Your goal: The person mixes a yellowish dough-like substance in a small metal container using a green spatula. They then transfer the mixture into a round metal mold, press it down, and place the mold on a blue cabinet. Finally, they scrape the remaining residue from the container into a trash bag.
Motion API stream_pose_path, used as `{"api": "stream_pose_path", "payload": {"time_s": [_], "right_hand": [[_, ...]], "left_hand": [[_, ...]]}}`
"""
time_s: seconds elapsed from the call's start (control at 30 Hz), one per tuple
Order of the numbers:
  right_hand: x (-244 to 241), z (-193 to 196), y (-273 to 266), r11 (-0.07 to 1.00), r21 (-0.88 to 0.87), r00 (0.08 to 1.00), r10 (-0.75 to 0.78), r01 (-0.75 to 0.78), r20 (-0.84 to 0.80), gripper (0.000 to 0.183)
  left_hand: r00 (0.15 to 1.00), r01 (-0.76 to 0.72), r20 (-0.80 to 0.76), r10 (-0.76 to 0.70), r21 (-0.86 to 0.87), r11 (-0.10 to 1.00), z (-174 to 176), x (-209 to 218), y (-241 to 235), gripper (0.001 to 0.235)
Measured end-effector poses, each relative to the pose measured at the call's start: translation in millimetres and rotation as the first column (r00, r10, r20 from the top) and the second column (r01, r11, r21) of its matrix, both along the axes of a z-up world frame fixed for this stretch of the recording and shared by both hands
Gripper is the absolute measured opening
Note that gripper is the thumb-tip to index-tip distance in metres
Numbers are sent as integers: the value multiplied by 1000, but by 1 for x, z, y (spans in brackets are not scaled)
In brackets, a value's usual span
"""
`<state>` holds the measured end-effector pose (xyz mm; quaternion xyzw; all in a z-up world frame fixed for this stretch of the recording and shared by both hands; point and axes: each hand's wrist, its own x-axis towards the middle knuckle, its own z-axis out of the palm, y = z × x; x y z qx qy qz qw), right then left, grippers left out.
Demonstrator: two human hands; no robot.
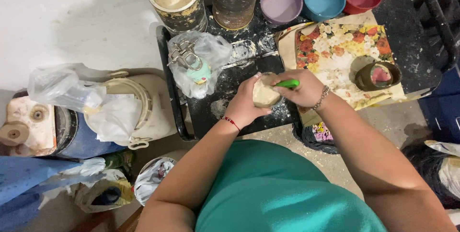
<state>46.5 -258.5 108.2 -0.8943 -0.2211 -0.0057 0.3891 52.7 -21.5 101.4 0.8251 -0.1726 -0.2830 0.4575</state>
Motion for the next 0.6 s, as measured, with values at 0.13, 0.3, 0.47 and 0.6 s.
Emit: {"api": "stream_pose_path", "payload": {"time_s": [0.13,0.3,0.47,0.6], "right_hand": [[-17,-1,2,999,-28,995,-42,40,-93,19],[-19,-17,15,998,-5,997,-56,56,-60,20],[4,10,20,999,5,999,37,-37,-18,18],[4,1,-6,999,-22,999,44,-45,-21,19]], "left_hand": [[1000,-21,4,21,-41,999,-4,-1,-1,104],[998,-68,2,68,-20,998,-10,-4,-4,98],[998,-66,-25,66,-14,998,-13,-3,-3,99],[999,-45,-16,45,-10,999,-17,-2,-2,104]]}}
